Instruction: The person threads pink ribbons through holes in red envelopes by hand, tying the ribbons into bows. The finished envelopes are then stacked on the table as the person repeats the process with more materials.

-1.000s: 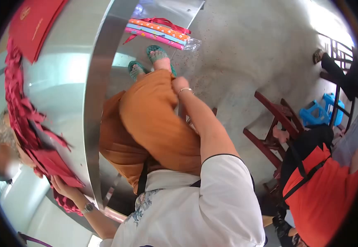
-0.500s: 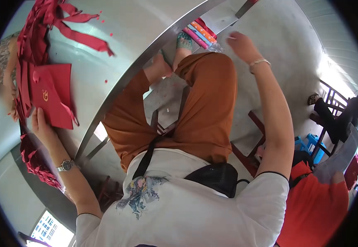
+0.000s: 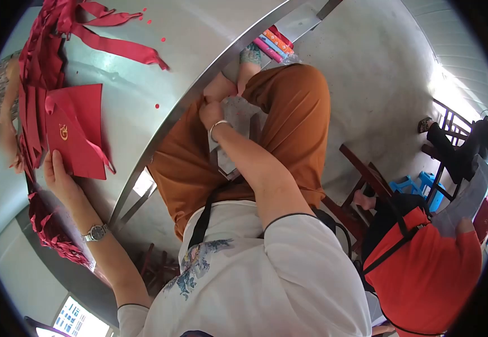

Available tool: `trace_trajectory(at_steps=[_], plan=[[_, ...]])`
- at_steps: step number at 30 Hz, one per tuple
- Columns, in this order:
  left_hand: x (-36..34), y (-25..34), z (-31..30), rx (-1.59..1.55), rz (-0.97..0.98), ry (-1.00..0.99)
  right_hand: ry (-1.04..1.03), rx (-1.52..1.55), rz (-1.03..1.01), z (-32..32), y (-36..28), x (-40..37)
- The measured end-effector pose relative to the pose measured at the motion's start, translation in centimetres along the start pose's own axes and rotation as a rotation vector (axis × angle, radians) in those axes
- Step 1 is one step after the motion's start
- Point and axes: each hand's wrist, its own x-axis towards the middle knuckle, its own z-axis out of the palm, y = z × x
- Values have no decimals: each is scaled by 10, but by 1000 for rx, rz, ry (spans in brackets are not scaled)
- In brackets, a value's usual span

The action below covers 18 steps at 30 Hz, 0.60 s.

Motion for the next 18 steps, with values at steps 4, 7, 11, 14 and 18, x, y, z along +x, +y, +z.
trace_trajectory(at_steps=[4,7,11,14,18], plan=[[0,2,3,48,54,30,23,86,-179,-37,-51,-39],[-1,5,3,74,76,41,-57,91,-177,-33,-64,-44],[-4,9,8,83,67,74,18,189,-300,-22,-97,-74],[-4,10,7,82,58,89,60,480,-62,4,-77,-72],[-3,7,4,88,74,63,-185,948,514,-2,-62,-54]])
